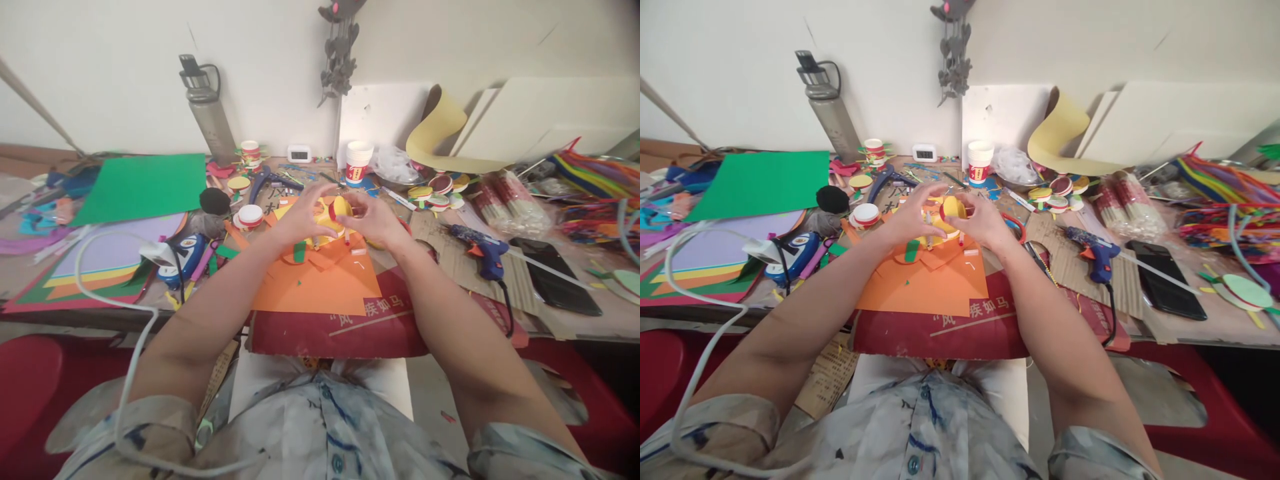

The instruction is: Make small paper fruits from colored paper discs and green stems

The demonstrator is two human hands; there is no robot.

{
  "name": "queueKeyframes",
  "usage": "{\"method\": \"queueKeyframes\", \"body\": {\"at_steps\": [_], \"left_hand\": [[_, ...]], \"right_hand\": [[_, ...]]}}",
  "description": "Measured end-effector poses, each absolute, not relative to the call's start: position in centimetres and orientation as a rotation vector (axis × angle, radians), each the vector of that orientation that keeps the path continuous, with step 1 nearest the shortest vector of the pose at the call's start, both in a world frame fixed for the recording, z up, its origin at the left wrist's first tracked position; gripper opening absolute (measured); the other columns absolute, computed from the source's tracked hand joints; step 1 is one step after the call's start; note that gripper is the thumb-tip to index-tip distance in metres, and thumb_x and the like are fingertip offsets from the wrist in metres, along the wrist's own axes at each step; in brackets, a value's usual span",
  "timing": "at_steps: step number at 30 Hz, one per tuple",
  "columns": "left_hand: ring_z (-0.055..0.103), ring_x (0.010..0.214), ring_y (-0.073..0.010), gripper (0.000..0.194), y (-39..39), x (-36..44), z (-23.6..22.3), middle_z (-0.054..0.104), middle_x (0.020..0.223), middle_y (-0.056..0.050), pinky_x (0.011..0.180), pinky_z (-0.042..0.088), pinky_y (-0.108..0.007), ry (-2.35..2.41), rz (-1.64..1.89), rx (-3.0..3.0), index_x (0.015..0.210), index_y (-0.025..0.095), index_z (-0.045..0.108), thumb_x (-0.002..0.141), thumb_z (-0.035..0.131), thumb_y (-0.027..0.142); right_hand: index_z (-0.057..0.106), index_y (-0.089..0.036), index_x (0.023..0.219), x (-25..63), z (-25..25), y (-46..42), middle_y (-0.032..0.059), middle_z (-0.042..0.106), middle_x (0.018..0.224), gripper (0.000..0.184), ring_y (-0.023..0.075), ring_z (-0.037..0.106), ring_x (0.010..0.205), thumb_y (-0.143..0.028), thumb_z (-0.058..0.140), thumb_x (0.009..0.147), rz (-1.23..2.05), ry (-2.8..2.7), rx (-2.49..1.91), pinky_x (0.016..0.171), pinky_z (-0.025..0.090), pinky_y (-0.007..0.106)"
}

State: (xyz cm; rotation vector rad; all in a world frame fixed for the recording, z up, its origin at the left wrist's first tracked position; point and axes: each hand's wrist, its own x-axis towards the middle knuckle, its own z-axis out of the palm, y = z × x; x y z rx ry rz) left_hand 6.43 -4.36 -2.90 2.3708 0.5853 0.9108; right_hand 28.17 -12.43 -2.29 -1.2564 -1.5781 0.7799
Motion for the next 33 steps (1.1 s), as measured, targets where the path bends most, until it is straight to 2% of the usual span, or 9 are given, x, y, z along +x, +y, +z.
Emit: {"method": "queueKeyframes", "body": {"at_steps": [3, 7, 10, 16, 19, 21, 26, 29, 33], "left_hand": [[0.056, 0.144, -0.0409, 0.099, -4.2, 5.8, -3.1, 0.064, 0.152, -0.018, 0.125, 0.041, -0.057, 0.850, 0.655, 2.437, 0.153, 0.021, 0.061, 0.065, 0.098, 0.049], [0.057, 0.139, -0.0407, 0.058, -4.5, 6.1, -3.2, 0.072, 0.136, -0.017, 0.120, 0.044, -0.056, 1.042, 0.393, 2.543, 0.127, 0.018, 0.074, 0.079, 0.083, 0.050], [0.057, 0.139, -0.0410, 0.046, -5.0, 6.7, -3.1, 0.073, 0.132, -0.017, 0.121, 0.042, -0.056, 1.064, 0.357, 2.582, 0.116, 0.016, 0.076, 0.082, 0.080, 0.046], [0.063, 0.136, -0.0383, 0.055, -5.9, 6.7, -2.3, 0.074, 0.132, -0.015, 0.120, 0.047, -0.055, 1.063, 0.711, 2.524, 0.124, 0.018, 0.072, 0.073, 0.085, 0.034], [0.072, 0.121, -0.0304, 0.055, -6.0, 6.7, -2.1, 0.076, 0.131, -0.011, 0.106, 0.058, -0.047, 0.891, 0.869, 2.347, 0.128, 0.021, 0.066, 0.077, 0.083, 0.031], [0.073, 0.119, -0.0280, 0.059, -5.9, 6.8, -2.2, 0.074, 0.136, -0.012, 0.099, 0.061, -0.042, 0.794, 0.932, 2.220, 0.132, 0.021, 0.064, 0.077, 0.083, 0.032], [0.071, 0.128, -0.0306, 0.065, -5.5, 7.1, -2.8, 0.071, 0.144, -0.015, 0.101, 0.062, -0.041, 0.673, 1.010, 2.069, 0.134, 0.020, 0.067, 0.074, 0.089, 0.028], [0.071, 0.128, -0.0327, 0.067, -5.1, 7.3, -3.2, 0.072, 0.141, -0.014, 0.103, 0.061, -0.043, 0.622, 1.039, 2.003, 0.133, 0.021, 0.070, 0.070, 0.093, 0.031], [0.072, 0.129, -0.0350, 0.074, -4.7, 7.4, -3.7, 0.071, 0.144, -0.016, 0.107, 0.059, -0.048, 0.568, 1.017, 1.891, 0.134, 0.023, 0.071, 0.066, 0.098, 0.035]], "right_hand": [[0.078, -0.022, 0.129, 28.2, -2.5, -12.2, 0.0101, 0.083, 0.127, 0.041, 0.0268, 0.079, 0.114, -0.033, 0.077, 0.090, 0.784, -1.497, -1.325, 0.108, 0.062, 0.050], [0.079, -0.021, 0.130, 28.0, -2.9, -12.1, 0.0115, 0.080, 0.135, 0.042, 0.0283, 0.078, 0.119, -0.029, 0.078, 0.090, 0.784, -1.539, -1.458, 0.114, 0.059, 0.053], [0.079, -0.020, 0.131, 27.9, -3.3, -12.0, 0.0116, 0.081, 0.132, 0.043, 0.0287, 0.078, 0.117, -0.029, 0.079, 0.089, 0.786, -1.558, -1.509, 0.116, 0.058, 0.054], [0.073, -0.021, 0.139, 28.0, -3.7, -11.8, 0.0120, 0.077, 0.142, 0.051, 0.0276, 0.075, 0.127, -0.029, 0.076, 0.089, 0.823, -1.576, -1.324, 0.120, 0.056, 0.052], [0.067, -0.028, 0.146, 28.1, -4.0, -11.7, 0.0105, 0.070, 0.151, 0.059, 0.0275, 0.071, 0.135, -0.034, 0.078, 0.088, 0.755, -1.606, -1.200, 0.120, 0.057, 0.052], [0.064, -0.032, 0.149, 28.0, -4.2, -11.7, 0.0101, 0.065, 0.157, 0.064, 0.0290, 0.066, 0.142, -0.038, 0.080, 0.087, 0.651, -1.649, -1.147, 0.122, 0.055, 0.053], [0.059, -0.033, 0.155, 27.8, -4.3, -11.8, 0.0115, 0.060, 0.160, 0.072, 0.0326, 0.055, 0.153, -0.029, 0.079, 0.086, 0.333, -1.775, -1.106, 0.130, 0.046, 0.058], [0.059, -0.030, 0.154, 27.8, -4.0, -12.0, 0.0132, 0.062, 0.157, 0.072, 0.0344, 0.054, 0.152, -0.020, 0.075, 0.084, 0.208, -1.862, -1.094, 0.131, 0.044, 0.062], [0.061, -0.028, 0.151, 27.8, -3.5, -12.3, 0.0151, 0.064, 0.153, 0.070, 0.0354, 0.058, 0.147, -0.018, 0.074, 0.083, 0.135, -1.911, -1.108, 0.128, 0.045, 0.062]]}}
